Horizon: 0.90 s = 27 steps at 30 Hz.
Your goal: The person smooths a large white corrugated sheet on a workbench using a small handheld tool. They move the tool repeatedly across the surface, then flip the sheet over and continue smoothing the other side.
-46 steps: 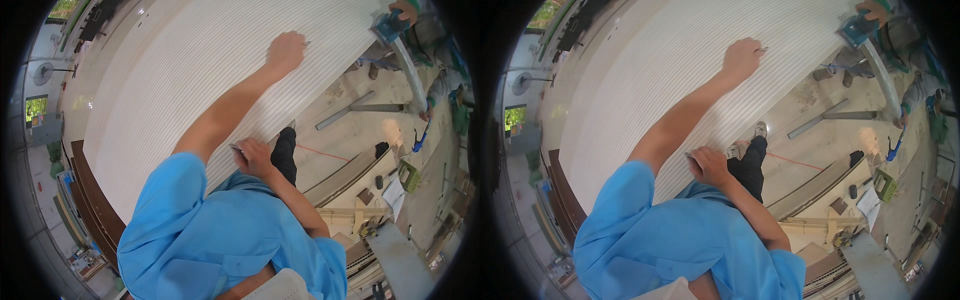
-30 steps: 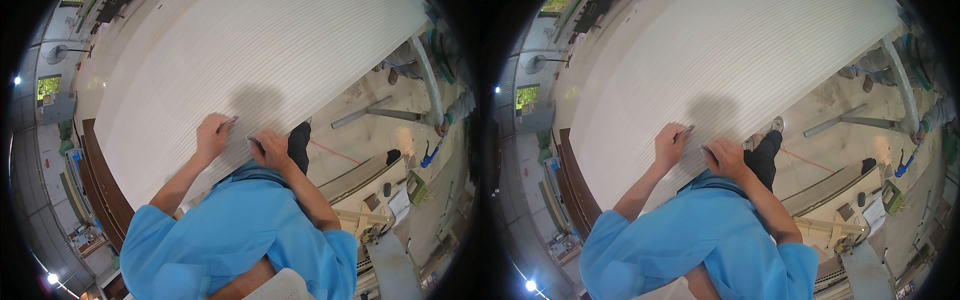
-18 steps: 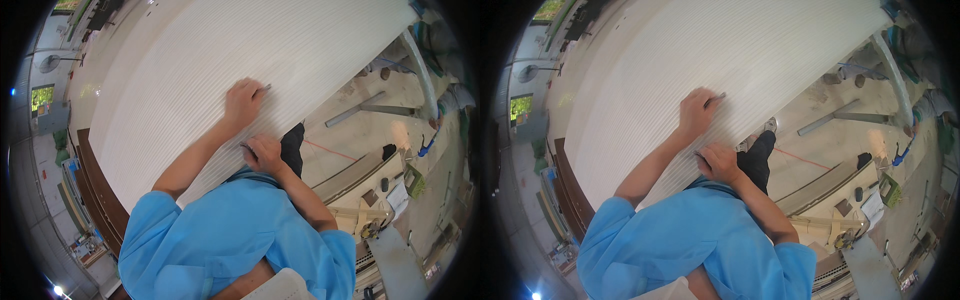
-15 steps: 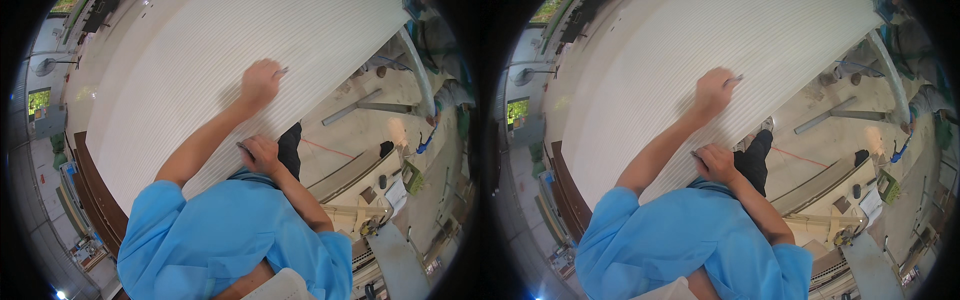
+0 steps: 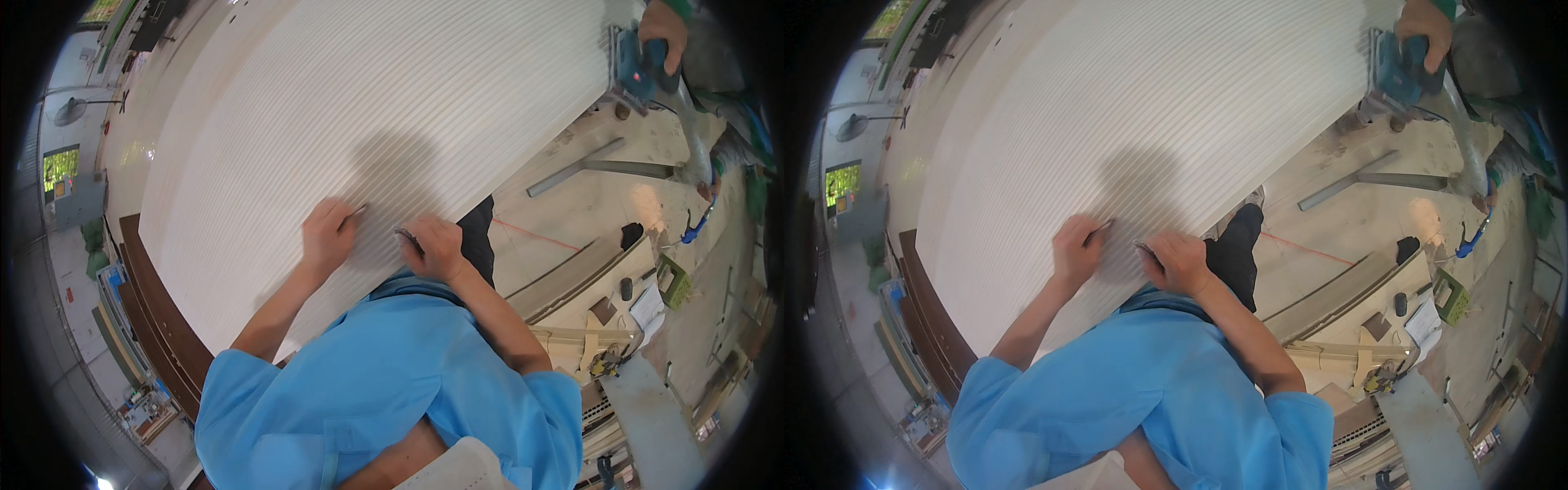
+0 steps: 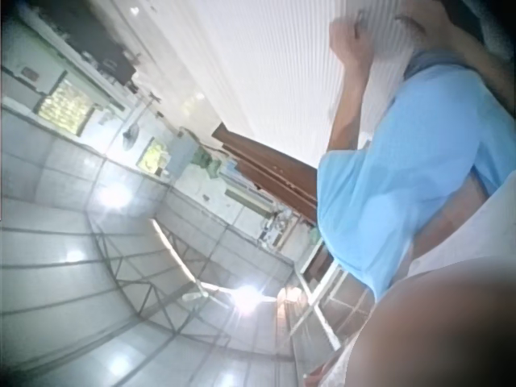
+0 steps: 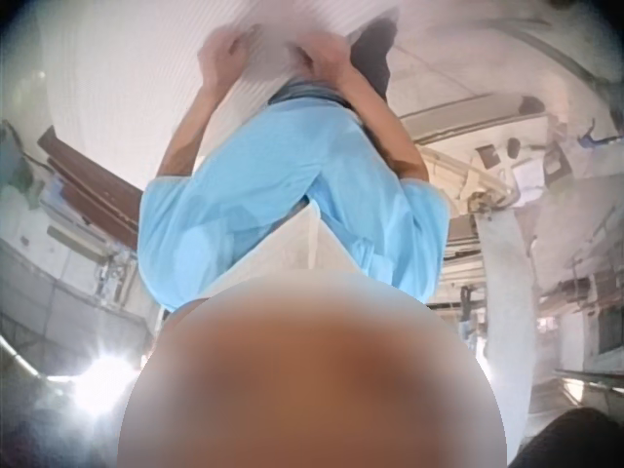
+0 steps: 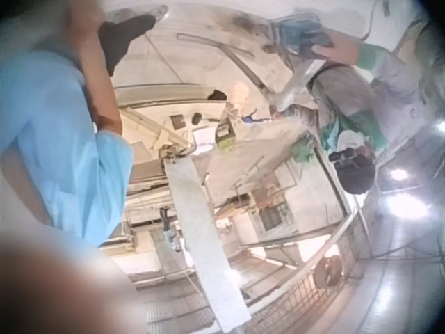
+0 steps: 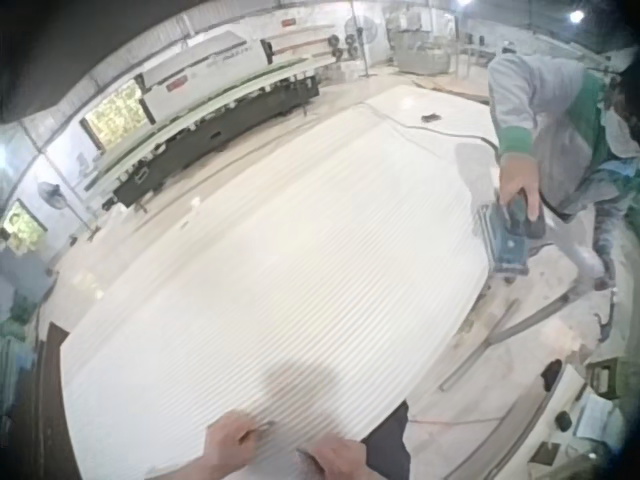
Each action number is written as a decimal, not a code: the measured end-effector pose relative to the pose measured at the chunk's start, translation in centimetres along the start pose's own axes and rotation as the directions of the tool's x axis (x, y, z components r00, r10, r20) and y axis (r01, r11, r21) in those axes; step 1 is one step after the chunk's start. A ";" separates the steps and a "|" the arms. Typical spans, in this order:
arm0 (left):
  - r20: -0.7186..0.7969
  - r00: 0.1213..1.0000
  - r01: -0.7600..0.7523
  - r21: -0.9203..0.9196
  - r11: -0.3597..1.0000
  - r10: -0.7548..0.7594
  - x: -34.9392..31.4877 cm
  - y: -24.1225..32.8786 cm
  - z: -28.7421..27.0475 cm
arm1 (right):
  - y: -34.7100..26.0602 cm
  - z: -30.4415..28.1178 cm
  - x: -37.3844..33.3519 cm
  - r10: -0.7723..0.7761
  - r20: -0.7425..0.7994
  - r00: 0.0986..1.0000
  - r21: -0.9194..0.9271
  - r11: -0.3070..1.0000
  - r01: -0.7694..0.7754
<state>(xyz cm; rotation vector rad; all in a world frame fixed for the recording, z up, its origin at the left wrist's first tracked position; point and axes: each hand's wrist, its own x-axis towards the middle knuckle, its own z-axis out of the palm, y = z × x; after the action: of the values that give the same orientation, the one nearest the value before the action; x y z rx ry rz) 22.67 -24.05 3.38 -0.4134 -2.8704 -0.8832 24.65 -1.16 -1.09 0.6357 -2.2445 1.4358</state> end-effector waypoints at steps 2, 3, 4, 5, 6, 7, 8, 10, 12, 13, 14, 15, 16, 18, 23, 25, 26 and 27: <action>0.027 0.997 0.069 0.030 0.997 -0.069 -2.1 -0.8 -1.8 | -0.1 0.1 -0.1 0.009 0.014 1.000 -0.021 1.000 -0.009; 0.031 0.995 0.090 0.018 0.996 -0.091 -2.3 -0.8 -2.2 | -0.1 0.1 -0.2 0.022 0.011 1.000 -0.026 0.999 -0.021; 0.020 0.998 0.062 -0.031 0.998 -0.062 -1.7 -0.7 -2.0 | -0.1 0.1 -0.1 0.021 -0.005 1.000 -0.016 1.000 -0.021; 0.024 0.998 0.064 -0.010 0.998 -0.064 -0.7 -0.3 -1.4 | 0.0 0.2 -0.1 0.012 -0.023 1.000 -0.013 1.000 -0.012; 0.007 1.000 0.011 -0.025 1.000 -0.011 1.0 0.2 -0.2 | 0.1 0.3 0.0 0.022 -0.027 0.999 -0.012 1.000 -0.022; -0.012 0.999 -0.037 -0.041 0.998 0.036 3.1 0.8 1.2 | 0.2 0.4 0.0 -0.003 -0.053 0.999 -0.017 1.000 0.002; -0.033 0.998 -0.050 -0.067 0.996 0.048 5.5 1.8 2.9 | 0.2 0.5 0.1 -0.008 -0.061 0.998 -0.018 1.000 0.007; -0.106 0.988 -0.122 -0.117 0.986 0.109 11.2 4.2 7.4 | 0.2 0.7 0.1 -0.005 -0.064 0.998 -0.030 1.000 0.003; -0.207 0.953 -0.251 -0.142 0.957 0.219 17.6 6.7 12.1 | 0.1 0.9 0.0 -0.001 -0.067 0.998 -0.048 0.999 -0.002; -0.140 0.975 -0.183 -0.052 0.982 0.174 20.5 7.9 14.2 | 0.0 0.9 -0.1 0.009 -0.040 0.999 -0.047 0.999 -0.011; -0.157 0.968 -0.209 -0.088 0.974 0.194 23.2 9.0 16.0 | -0.2 0.9 -0.2 0.012 -0.027 1.000 -0.038 0.999 -0.013; -0.219 0.936 -0.309 -0.141 0.941 0.275 24.9 9.6 17.0 | -0.4 0.9 -0.4 0.032 -0.026 0.999 -0.030 0.999 -0.033; -0.155 0.963 -0.246 -0.163 0.955 0.222 25.9 9.8 17.5 | -0.5 0.8 -0.5 -0.014 0.011 1.000 -0.045 0.999 0.014; -0.204 0.940 -0.319 -0.237 0.918 0.274 25.4 9.4 16.5 | -0.9 0.8 -0.7 -0.086 0.094 0.992 -0.061 0.994 0.091; -0.138 0.984 -0.135 -0.170 0.976 0.113 13.5 5.3 7.4 | -0.7 0.8 -0.3 -0.005 0.052 0.999 -0.029 1.000 0.007; -0.056 0.998 0.031 -0.187 0.982 -0.043 8.8 4.1 4.4 | -0.5 1.0 -0.2 -0.027 0.029 0.999 -0.033 0.999 0.027; -0.021 0.985 0.161 -0.206 0.965 -0.169 7.0 3.8 3.6 | -0.4 1.0 -0.2 -0.032 0.039 0.999 -0.033 0.999 0.033; -0.019 0.991 0.125 -0.203 0.971 -0.132 5.6 3.6 3.3 | -0.4 1.0 -0.3 -0.054 0.034 0.998 -0.020 0.998 0.055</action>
<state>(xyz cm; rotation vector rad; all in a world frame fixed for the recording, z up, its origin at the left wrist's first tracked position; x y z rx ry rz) 18.31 -18.05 3.64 -0.2293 -2.8140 -1.1983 25.06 -2.18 -1.36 0.7130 -2.2466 1.3835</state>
